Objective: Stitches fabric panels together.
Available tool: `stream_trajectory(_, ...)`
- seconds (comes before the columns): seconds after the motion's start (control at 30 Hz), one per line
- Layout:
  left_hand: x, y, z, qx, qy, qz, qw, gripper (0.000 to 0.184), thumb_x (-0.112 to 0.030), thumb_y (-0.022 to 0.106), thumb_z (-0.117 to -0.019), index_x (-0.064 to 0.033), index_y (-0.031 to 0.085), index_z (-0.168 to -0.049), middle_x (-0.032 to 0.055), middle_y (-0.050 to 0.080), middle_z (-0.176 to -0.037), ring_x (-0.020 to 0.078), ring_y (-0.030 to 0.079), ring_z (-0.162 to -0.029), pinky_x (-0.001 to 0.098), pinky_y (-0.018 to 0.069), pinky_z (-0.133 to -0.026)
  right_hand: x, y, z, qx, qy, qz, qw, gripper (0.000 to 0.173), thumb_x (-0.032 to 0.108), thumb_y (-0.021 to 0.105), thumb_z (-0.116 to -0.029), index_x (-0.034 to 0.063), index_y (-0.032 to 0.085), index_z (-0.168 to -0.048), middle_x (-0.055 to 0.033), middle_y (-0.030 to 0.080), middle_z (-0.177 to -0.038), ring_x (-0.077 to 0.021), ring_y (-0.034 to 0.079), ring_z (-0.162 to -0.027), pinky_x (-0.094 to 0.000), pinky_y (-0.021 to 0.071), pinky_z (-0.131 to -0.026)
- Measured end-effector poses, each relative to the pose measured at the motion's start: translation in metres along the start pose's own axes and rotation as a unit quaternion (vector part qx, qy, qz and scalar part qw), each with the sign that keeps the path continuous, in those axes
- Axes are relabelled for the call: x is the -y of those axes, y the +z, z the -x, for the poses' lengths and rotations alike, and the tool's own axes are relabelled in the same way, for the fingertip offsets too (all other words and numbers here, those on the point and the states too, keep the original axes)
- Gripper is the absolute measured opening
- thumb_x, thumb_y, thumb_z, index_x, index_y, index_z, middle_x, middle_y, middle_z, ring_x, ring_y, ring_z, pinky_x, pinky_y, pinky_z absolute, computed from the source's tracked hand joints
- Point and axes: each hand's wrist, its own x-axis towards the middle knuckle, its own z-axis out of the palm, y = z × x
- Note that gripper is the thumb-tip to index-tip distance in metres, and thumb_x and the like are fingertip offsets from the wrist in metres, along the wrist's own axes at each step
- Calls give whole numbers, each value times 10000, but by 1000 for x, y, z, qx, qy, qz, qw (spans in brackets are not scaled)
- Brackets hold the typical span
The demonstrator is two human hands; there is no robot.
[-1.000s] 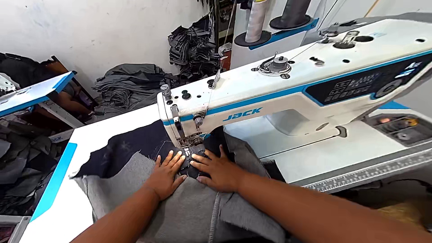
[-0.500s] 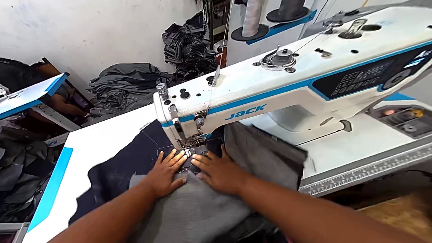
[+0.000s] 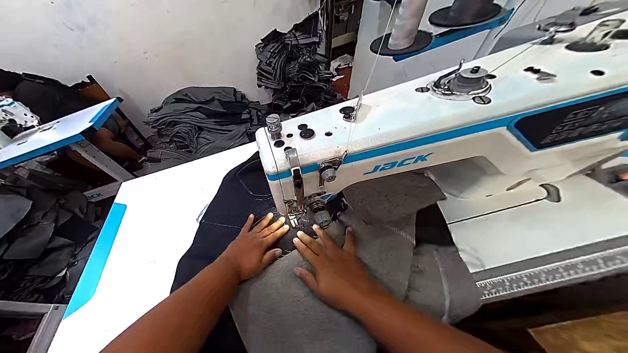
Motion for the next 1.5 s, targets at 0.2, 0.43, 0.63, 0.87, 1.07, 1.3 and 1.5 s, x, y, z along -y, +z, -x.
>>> stream_trajectory(0.2,-56,7,-6,-4,-199,31,979,597,-454,311,-1108,-201,253,-1645,-22,156,-1730,230,34,-1606,655,-19,-1230,-73,-28,-32,-31,-206,35,977,492,444,501,-1052,209,582,-1476,-16,520,-1557,-306,347,-1526,-783,67,-1168)
stream_trajectory(0.43,-102,2,-27,-2,-331,77,940,689,-470,295,-1107,-75,141,-1650,103,65,-1736,351,-18,-1598,698,-16,-1209,-58,-75,-55,50,-131,78,987,338,265,519,-1071,193,693,-1352,-66,665,-1361,-360,534,-1345,-760,155,-1148)
stream_trajectory(0.63,-117,-9,-38,60,-368,85,924,762,-519,241,-1101,-44,-2,-1645,148,-74,-1728,366,-105,-1589,683,-45,-1213,-47,-43,-43,-30,-33,30,999,443,463,488,-1067,246,641,-1422,-39,570,-1507,-339,337,-1521,-780,9,-1166)
stream_trajectory(0.87,-135,-6,-38,73,-354,110,926,900,-629,253,-1061,10,-31,-1627,216,-118,-1706,386,-130,-1581,653,-69,-1225,-76,-73,-64,-36,-188,55,980,288,203,553,-1045,12,767,-1018,-180,741,-1064,-433,639,-1155,-733,342,-1017)
stream_trajectory(1.07,-135,14,-20,25,-226,90,970,797,-538,218,-1091,51,108,-1617,223,47,-1711,334,-2,-1601,526,-21,-1277,-79,-78,-66,-20,-198,60,978,305,177,551,-1038,-23,714,-875,-195,701,-855,-411,670,-953,-640,430,-900)
stream_trajectory(1.3,-135,13,-22,-13,-175,90,980,572,-281,292,-1111,31,282,-1591,196,266,-1673,340,188,-1576,473,103,-1283,-83,-74,-69,-22,-198,52,979,289,188,531,-1053,53,748,-1187,-163,732,-1168,-406,594,-1240,-672,362,-1054)
stream_trajectory(1.5,-139,-5,-38,-2,-237,117,964,521,-270,365,-1095,-14,399,-1547,170,372,-1621,316,288,-1538,484,192,-1260,-60,-94,-64,73,-136,71,986,307,154,494,-1070,-73,701,-1082,-271,695,-1057,-449,623,-1107,-618,382,-1032)
